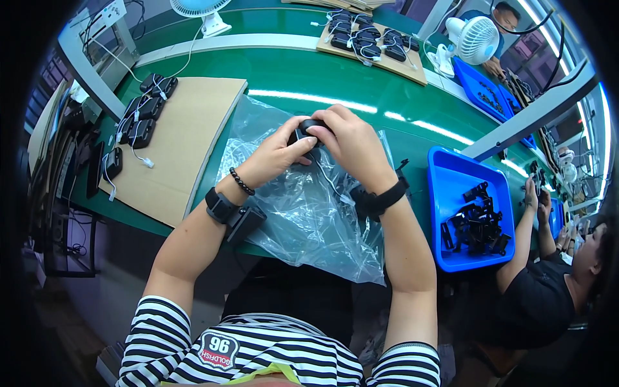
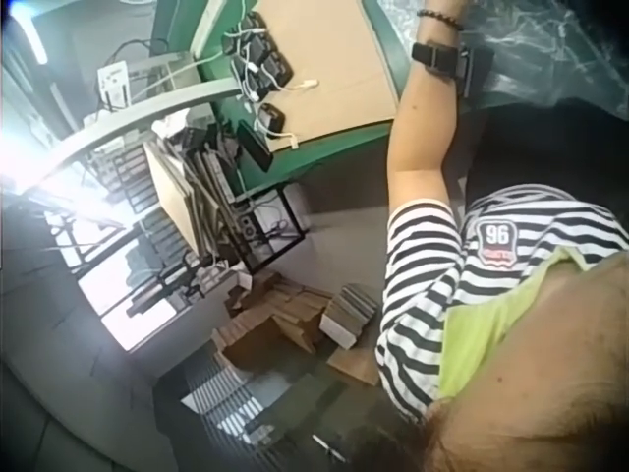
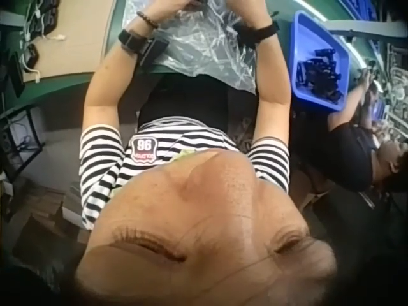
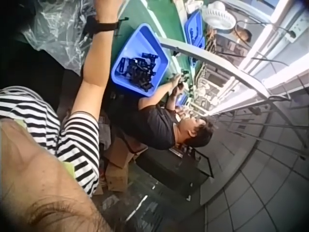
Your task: The person picks up a black electronic component and a metal bracket, fits the bracket onto the component, and presses them together by hand. They then pick up a wire and insert its connector into a port on the component before placing the assembly onto a cardboard sheet.
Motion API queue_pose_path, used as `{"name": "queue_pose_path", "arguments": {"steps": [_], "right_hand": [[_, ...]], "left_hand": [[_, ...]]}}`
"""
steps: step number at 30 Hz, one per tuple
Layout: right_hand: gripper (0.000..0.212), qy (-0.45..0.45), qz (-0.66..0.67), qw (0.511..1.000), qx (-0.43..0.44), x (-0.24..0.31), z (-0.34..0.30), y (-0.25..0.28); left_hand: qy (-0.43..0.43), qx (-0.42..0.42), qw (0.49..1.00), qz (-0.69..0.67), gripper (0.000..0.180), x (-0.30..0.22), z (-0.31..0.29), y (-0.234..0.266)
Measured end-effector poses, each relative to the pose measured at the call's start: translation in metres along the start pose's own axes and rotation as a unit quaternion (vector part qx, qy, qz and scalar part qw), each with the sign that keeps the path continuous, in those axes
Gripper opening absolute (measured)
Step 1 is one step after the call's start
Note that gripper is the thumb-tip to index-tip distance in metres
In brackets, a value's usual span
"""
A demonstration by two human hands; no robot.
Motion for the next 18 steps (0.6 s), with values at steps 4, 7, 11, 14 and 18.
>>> {"name": "queue_pose_path", "arguments": {"steps": [4, 7, 11, 14, 18], "right_hand": [[0.026, -0.021, 0.089, 0.995, 0.049, -0.002, 0.001, 0.005], [0.027, 0.0, 0.084, 0.996, 0.011, -0.004, -0.001, 0.004], [0.028, -0.005, 0.018, 1.0, 0.024, -0.003, 0.0, 0.0], [0.027, -0.005, 0.089, 0.996, 0.025, -0.007, -0.004, 0.007], [0.026, -0.015, 0.054, 0.998, 0.015, -0.001, -0.001, -0.003]], "left_hand": [[0.0, 0.008, 1.0, 0.022, 0.048, -0.005, -0.001, -0.003], [-0.006, 0.007, 1.0, 0.017, 0.049, -0.004, 0.001, 0.0], [-0.006, 0.01, 1.0, 0.004, 0.049, -0.002, 0.001, -0.003], [-0.009, 0.006, 1.0, -0.003, 0.051, -0.001, 0.001, -0.002], [-0.021, 0.005, 1.0, -0.011, 0.055, 0.002, 0.003, 0.0]]}}
Point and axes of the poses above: each hand's wrist, its own z-axis towards the middle knuckle, its own y-axis out of the back of the hand, x = y × z, the point moved 3 cm from there along z, towards the middle knuckle, and after that the axes turned 3 degrees about y, right-handed, at the moved point
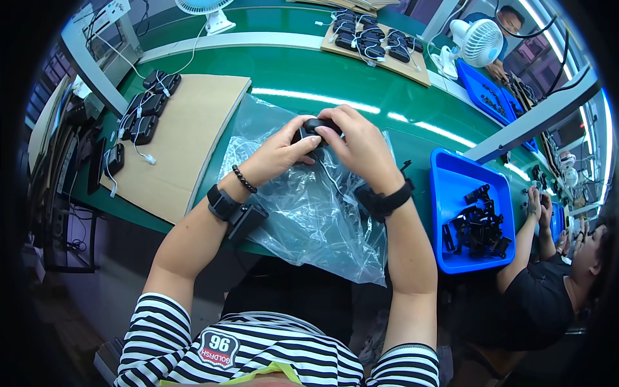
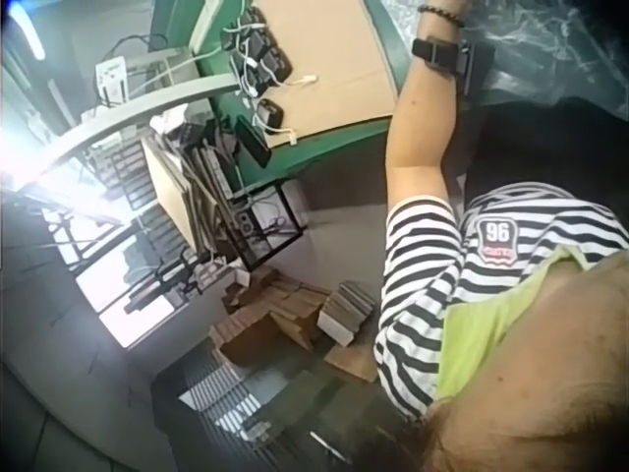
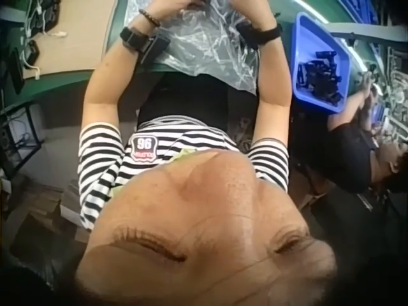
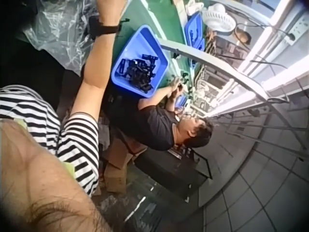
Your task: The person picks up a black electronic component and a metal bracket, fits the bracket onto the component, and presses them together by hand. They then pick up a wire and insert its connector into a port on the component before placing the assembly onto a cardboard sheet.
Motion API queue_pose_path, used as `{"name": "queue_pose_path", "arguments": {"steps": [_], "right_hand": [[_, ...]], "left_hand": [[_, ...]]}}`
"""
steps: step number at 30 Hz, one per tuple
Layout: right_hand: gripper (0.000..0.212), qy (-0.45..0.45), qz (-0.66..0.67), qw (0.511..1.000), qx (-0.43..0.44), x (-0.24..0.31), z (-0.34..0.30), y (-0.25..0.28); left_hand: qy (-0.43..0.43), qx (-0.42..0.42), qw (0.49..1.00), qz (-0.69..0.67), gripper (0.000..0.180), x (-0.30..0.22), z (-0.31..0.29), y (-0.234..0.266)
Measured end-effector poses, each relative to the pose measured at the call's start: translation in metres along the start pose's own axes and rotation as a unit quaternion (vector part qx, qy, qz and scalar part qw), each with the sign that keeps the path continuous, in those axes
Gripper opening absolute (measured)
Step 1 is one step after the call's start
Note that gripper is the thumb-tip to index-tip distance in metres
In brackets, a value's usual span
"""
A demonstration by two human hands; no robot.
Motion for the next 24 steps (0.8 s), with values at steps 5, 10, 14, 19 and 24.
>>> {"name": "queue_pose_path", "arguments": {"steps": [5, 10, 14, 19, 24], "right_hand": [[0.024, -0.003, 0.1, 0.995, 0.023, -0.004, -0.004, 0.013], [0.023, 0.04, -0.082, 0.996, -0.008, -0.001, 0.004, -0.001], [0.022, -0.014, 0.065, 0.997, 0.034, -0.002, 0.0, 0.007], [0.023, 0.003, -0.028, 1.0, 0.01, -0.002, 0.001, 0.003], [0.023, 0.016, 0.021, 1.0, 0.013, -0.004, -0.001, 0.01]], "left_hand": [[0.005, 0.008, 0.999, 0.031, 0.053, -0.008, -0.002, -0.004], [0.033, -0.002, 0.999, 0.01, 0.051, -0.006, -0.005, 0.001], [0.014, 0.01, 0.999, 0.03, 0.051, -0.006, -0.002, -0.004], [0.014, 0.003, 0.999, 0.034, 0.05, -0.006, -0.002, 0.0], [0.017, 0.006, 1.0, 0.007, 0.052, -0.006, -0.001, -0.003]]}}
Point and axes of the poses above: each hand's wrist, its own z-axis towards the middle knuckle, its own y-axis out of the back of the hand, x = y × z, the point moved 3 cm from there along z, towards the middle knuckle, and after that the axes turned 3 degrees about y, right-handed, at the moved point
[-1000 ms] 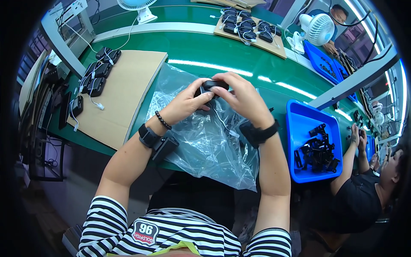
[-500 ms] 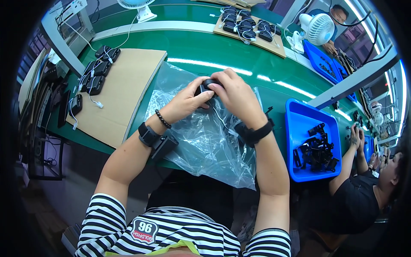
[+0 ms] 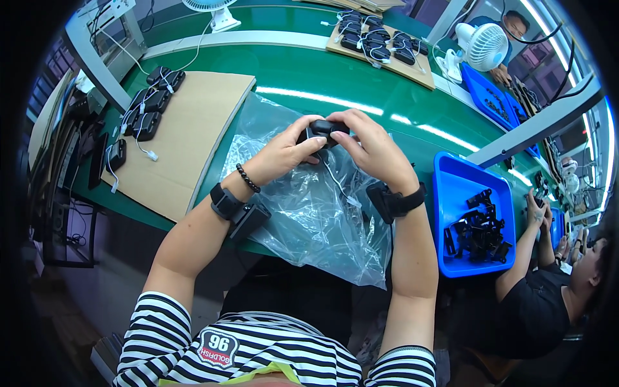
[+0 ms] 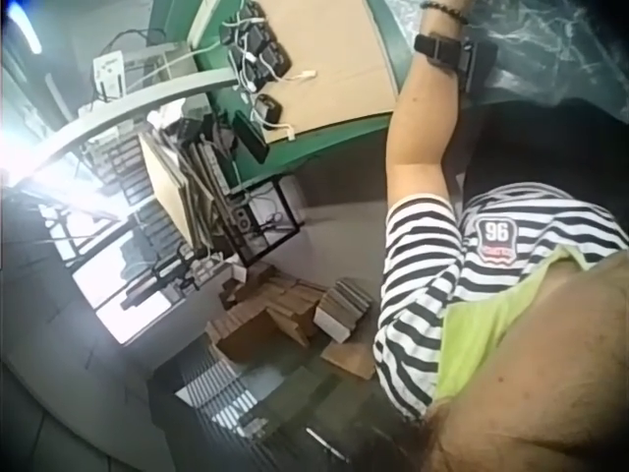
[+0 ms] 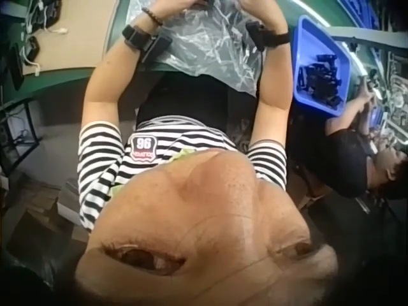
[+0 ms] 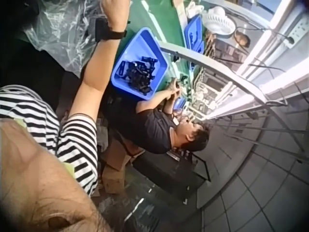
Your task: The person picks up a black electronic component and a metal bracket, fits the bracket onto the component, and presses them together by hand. They then pick up a wire and insert its connector into a port on the component before placing the assembly onto a cardboard sheet.
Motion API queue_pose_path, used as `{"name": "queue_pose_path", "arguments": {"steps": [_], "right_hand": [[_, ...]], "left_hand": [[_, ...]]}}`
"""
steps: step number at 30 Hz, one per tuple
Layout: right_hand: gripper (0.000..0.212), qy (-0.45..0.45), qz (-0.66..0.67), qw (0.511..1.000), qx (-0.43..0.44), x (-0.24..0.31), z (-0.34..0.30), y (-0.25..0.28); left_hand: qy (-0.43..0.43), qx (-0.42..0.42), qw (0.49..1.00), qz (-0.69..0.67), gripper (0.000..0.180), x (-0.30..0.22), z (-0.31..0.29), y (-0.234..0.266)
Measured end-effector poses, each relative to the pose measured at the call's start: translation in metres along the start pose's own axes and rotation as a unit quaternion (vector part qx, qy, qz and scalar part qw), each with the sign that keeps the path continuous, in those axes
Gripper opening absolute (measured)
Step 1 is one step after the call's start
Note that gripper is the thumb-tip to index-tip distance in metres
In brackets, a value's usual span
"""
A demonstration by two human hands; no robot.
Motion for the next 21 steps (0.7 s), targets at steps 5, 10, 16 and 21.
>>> {"name": "queue_pose_path", "arguments": {"steps": [5, 10, 16, 21], "right_hand": [[0.021, 0.024, -0.13, 0.991, -0.034, 0.008, 0.004, -0.017], [0.02, -0.01, 0.051, 0.999, -0.001, 0.001, -0.002, -0.004], [0.021, 0.018, -0.119, 0.992, -0.049, 0.001, 0.003, -0.02], [0.023, 0.01, -0.122, 0.991, -0.053, 0.002, 0.003, -0.02]], "left_hand": [[-0.015, -0.012, 1.0, -0.02, 0.055, 0.002, -0.002, 0.0], [0.017, 0.004, 1.0, 0.015, 0.05, -0.005, -0.001, -0.001], [0.0, -0.015, 0.999, -0.037, 0.056, 0.003, 0.0, 0.001], [0.03, -0.008, 0.999, -0.028, 0.05, -0.003, -0.002, 0.001]]}}
Point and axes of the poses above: each hand's wrist, its own z-axis towards the middle knuckle, its own y-axis out of the back of the hand, x = y × z, the point moved 3 cm from there along z, towards the middle knuckle, and after that the axes turned 3 degrees about y, right-handed, at the moved point
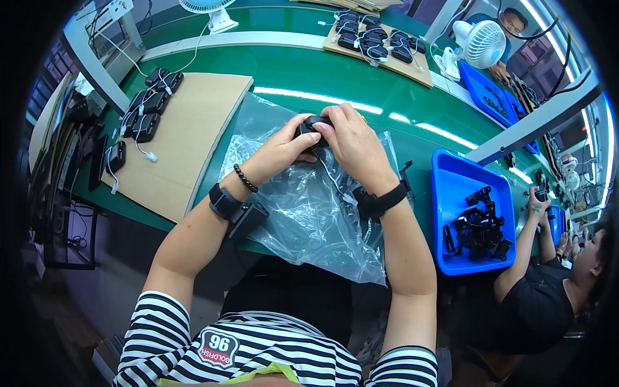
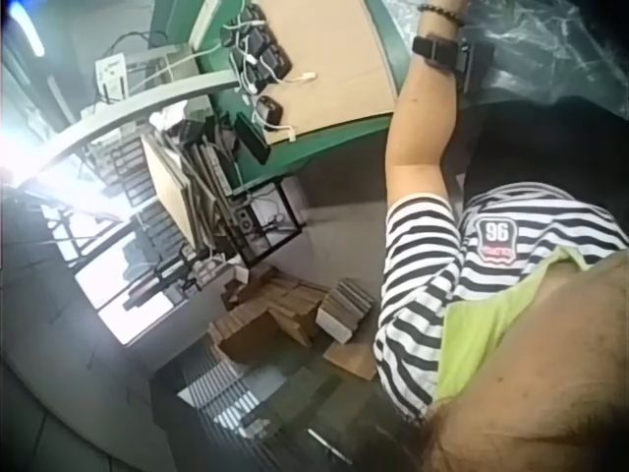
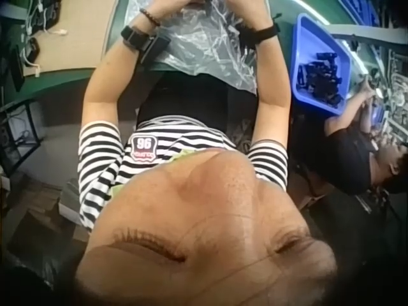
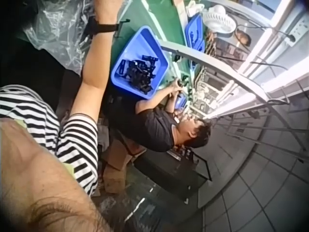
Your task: The person picks up a black electronic component and a metal bracket, fits the bracket onto the component, and presses them together by hand. They then pick up a wire and insert its connector into a port on the component before placing the assembly onto a cardboard sheet.
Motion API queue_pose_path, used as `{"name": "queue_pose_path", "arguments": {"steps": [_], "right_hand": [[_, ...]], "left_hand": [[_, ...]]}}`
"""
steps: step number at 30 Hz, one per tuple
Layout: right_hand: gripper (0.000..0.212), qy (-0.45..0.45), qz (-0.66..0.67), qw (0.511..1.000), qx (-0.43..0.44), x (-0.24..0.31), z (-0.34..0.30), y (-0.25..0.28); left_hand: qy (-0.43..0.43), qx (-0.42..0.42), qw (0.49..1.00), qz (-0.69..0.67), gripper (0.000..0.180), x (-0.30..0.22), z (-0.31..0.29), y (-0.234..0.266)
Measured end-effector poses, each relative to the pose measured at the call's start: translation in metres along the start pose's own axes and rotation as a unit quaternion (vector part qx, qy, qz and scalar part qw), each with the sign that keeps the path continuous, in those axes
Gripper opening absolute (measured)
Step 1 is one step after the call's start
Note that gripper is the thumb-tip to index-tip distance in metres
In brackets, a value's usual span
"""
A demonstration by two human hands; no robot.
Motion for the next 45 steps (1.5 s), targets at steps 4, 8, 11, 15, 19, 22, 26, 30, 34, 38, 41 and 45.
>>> {"name": "queue_pose_path", "arguments": {"steps": [4, 8, 11, 15, 19, 22, 26, 30, 34, 38, 41, 45], "right_hand": [[0.024, 0.011, -0.005, 1.0, 0.007, -0.001, -0.003, 0.003], [0.027, -0.005, 0.18, 0.982, 0.062, -0.012, -0.007, 0.017], [0.029, -0.012, 0.125, 0.99, 0.064, -0.006, -0.005, 0.016], [0.03, -0.026, 0.107, 0.993, 0.05, -0.005, -0.006, 0.013], [0.03, -0.026, 0.152, 0.986, 0.058, -0.01, -0.005, 0.02], [0.03, -0.033, 0.158, 0.984, 0.069, -0.011, -0.006, 0.022], [0.03, -0.051, 0.089, 0.993, 0.064, 0.0, -0.006, 0.018], [0.029, -0.037, 0.034, 0.998, 0.035, 0.004, -0.006, 0.018], [0.027, -0.014, 0.071, 0.997, 0.026, 0.001, -0.007, 0.019], [0.026, -0.026, 0.024, 0.999, 0.009, 0.005, -0.007, 0.016], [0.026, -0.031, 0.015, 0.999, 0.008, 0.008, -0.004, 0.016], [0.026, -0.032, 0.063, 0.997, 0.013, 0.003, -0.006, 0.022]], "left_hand": [[0.016, 0.009, 1.0, -0.012, 0.049, 0.001, 0.0, -0.001], [0.003, 0.016, 1.0, 0.006, 0.05, 0.002, 0.002, -0.001], [-0.008, 0.013, 1.0, 0.007, 0.053, 0.007, 0.003, -0.001], [-0.021, -0.002, 1.0, -0.004, 0.057, 0.01, 0.004, 0.0], [-0.028, 0.008, 0.999, 0.026, 0.056, 0.007, 0.003, 0.0], [-0.028, 0.016, 0.998, 0.058, 0.053, 0.003, 0.001, -0.002], [-0.046, -0.002, 0.989, 0.139, 0.055, 0.003, 0.0, -0.001], [-0.077, -0.017, 0.982, 0.169, 0.056, 0.006, 0.0, 0.001], [-0.065, -0.008, 0.987, 0.149, 0.057, 0.008, 0.002, 0.0], [-0.071, -0.019, 0.98, 0.186, 0.056, 0.007, 0.001, -0.002], [-0.08, 0.005, 0.982, 0.173, 0.056, 0.007, 0.001, -0.001], [-0.083, -0.005, 0.98, 0.181, 0.055, 0.006, 0.002, -0.002]]}}
Point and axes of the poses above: each hand's wrist, its own z-axis towards the middle knuckle, its own y-axis out of the back of the hand, x = y × z, the point moved 3 cm from there along z, towards the middle knuckle, and after that the axes turned 3 degrees about y, right-handed, at the moved point
